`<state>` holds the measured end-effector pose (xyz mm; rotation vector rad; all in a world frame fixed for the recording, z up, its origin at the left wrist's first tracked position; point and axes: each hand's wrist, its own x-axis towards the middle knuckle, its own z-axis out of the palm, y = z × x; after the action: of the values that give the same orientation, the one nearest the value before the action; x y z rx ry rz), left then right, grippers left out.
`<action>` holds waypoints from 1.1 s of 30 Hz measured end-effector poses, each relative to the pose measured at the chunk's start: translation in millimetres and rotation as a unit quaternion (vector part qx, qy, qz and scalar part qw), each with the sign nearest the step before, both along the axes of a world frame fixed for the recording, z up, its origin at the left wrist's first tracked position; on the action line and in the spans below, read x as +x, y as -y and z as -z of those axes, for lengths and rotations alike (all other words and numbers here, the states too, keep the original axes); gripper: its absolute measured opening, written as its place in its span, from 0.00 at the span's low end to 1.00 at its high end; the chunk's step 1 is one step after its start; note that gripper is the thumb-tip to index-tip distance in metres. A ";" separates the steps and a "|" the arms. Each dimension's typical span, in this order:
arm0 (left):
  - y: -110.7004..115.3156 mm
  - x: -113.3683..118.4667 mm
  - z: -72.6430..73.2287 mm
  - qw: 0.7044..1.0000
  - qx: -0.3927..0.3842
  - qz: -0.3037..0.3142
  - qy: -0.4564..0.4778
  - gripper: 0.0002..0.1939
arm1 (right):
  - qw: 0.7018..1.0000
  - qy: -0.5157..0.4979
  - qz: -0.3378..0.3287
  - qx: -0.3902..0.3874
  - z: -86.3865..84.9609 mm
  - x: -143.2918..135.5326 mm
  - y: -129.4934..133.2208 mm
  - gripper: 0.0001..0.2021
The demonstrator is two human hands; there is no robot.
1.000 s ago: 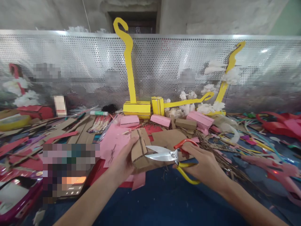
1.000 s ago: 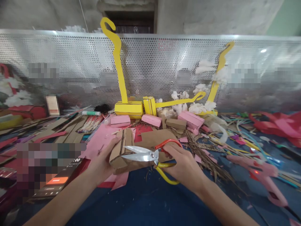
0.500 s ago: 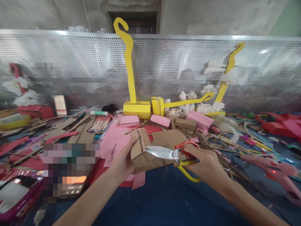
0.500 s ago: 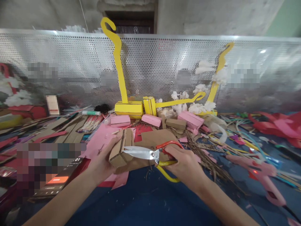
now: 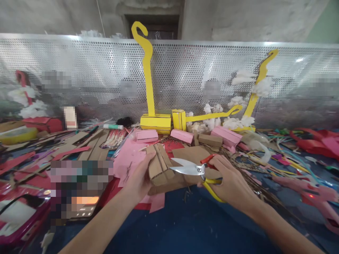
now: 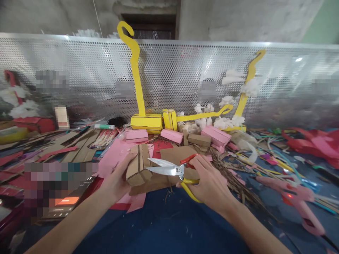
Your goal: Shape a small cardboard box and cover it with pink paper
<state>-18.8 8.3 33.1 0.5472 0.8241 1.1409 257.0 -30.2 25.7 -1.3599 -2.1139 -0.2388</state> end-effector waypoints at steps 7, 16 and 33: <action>1.4 0.8 2.8 0.998 0.044 0.020 -0.038 0.27 | 0.999 0.017 -0.035 0.020 1.7 -3.0 3.2 0.14; 6.3 3.4 -5.1 0.994 0.044 0.015 -0.094 0.25 | 0.997 0.020 -0.070 0.000 12.2 3.6 -0.8 0.12; 4.2 1.2 -2.4 0.996 0.026 0.035 -0.076 0.26 | 0.997 0.022 -0.061 0.040 9.4 3.0 2.9 0.14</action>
<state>-17.6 4.0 35.5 0.7073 0.9008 1.0684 260.0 -33.1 16.4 -1.1849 -2.1913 -0.3011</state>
